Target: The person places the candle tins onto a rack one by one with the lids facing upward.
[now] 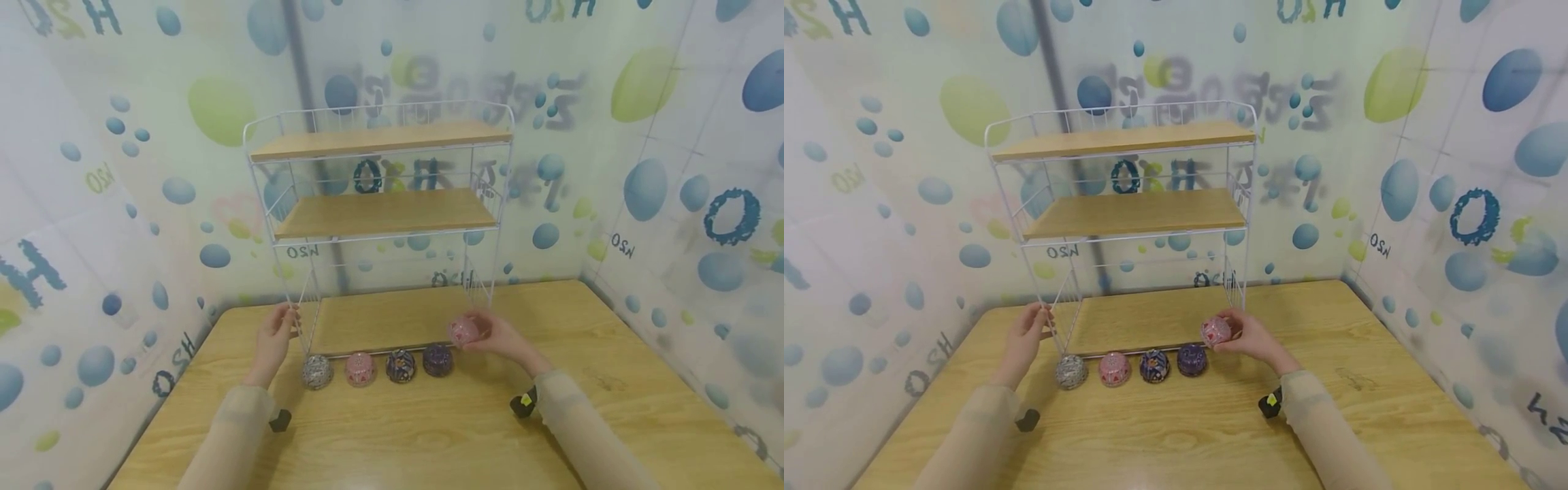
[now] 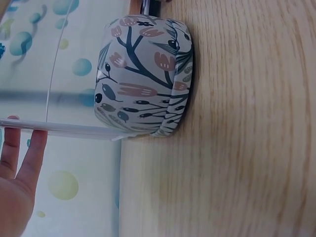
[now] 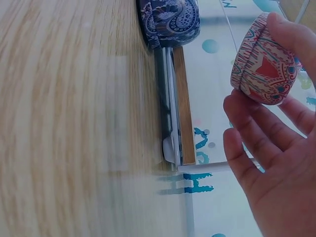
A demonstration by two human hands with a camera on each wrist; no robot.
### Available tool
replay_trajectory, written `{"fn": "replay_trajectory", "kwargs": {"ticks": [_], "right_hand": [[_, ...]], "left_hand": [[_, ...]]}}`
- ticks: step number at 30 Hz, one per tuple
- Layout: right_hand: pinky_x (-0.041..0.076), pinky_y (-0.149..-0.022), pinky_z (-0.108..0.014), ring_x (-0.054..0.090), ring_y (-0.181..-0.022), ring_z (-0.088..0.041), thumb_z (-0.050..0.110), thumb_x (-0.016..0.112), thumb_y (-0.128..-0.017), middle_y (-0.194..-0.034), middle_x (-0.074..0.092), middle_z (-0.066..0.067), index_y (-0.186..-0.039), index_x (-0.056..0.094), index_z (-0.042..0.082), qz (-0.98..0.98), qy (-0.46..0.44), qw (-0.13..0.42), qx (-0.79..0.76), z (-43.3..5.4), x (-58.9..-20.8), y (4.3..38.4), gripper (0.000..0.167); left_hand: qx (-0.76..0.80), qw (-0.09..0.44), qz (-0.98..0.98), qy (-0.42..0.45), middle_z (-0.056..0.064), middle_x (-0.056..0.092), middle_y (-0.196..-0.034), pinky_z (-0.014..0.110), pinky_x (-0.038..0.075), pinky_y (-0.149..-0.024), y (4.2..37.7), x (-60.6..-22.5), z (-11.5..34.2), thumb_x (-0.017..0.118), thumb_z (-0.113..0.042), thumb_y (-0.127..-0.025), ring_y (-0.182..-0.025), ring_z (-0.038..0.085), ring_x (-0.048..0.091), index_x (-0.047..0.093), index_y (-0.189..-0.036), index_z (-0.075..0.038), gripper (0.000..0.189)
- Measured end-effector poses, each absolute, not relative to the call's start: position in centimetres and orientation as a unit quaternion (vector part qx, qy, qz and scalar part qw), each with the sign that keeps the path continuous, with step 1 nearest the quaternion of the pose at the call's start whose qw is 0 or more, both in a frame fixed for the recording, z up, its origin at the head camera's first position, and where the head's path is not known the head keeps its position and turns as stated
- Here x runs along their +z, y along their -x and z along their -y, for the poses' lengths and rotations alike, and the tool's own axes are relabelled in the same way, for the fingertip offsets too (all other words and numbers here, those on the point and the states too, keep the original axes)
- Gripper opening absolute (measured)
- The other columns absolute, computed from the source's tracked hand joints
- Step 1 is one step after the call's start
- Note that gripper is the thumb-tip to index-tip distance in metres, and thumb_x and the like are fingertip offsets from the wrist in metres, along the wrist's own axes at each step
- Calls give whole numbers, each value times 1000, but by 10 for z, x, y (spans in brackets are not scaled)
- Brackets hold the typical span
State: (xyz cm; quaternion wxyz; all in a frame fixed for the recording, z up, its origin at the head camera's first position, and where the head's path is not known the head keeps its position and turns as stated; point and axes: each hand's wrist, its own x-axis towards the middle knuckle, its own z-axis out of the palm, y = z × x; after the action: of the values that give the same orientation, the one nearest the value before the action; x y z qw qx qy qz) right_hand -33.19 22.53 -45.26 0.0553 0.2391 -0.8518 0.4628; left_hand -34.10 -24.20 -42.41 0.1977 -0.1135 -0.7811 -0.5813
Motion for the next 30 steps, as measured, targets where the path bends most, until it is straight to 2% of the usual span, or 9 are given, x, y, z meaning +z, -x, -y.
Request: {"fn": "replay_trajectory", "kwargs": {"ticks": [5,9,15,23,30], "right_hand": [[55,-80,-35,59,-99,-29,20,86,-72,-110,61,-14,-129,53,2,845,-235,45,478,-223,-452,334,67],[55,-81,-37,59,-100,-29,20,86,-71,-111,61,-13,-130,52,3,842,-233,48,484,-222,-452,336,69],[54,-86,-39,59,-103,-30,16,85,-72,-113,62,-15,-132,50,-2,830,-245,60,498,-224,-457,337,72],[51,-92,-43,58,-108,-34,13,85,-73,-118,60,-19,-132,49,-3,819,-237,56,519,-226,-459,336,71],[50,-93,-46,56,-109,-34,11,85,-72,-119,59,-19,-132,50,0,827,-216,52,516,-220,-461,335,70]], "left_hand": [[-581,200,780,117,25,55,-105,37,58,-80,327,-410,234,43,-11,-105,-95,30,59,52,-119,10,27],[-575,200,785,116,26,55,-105,38,58,-80,321,-403,231,43,-11,-104,-94,29,58,52,-121,11,29],[-577,191,787,110,26,54,-106,40,57,-82,321,-402,231,43,-12,-105,-97,35,57,52,-120,11,29],[-580,184,786,111,30,53,-109,41,57,-83,320,-402,228,42,-12,-105,-99,37,56,52,-120,7,26],[-582,189,784,106,30,53,-109,40,57,-82,321,-404,230,42,-11,-105,-92,19,58,52,-120,9,27]]}}
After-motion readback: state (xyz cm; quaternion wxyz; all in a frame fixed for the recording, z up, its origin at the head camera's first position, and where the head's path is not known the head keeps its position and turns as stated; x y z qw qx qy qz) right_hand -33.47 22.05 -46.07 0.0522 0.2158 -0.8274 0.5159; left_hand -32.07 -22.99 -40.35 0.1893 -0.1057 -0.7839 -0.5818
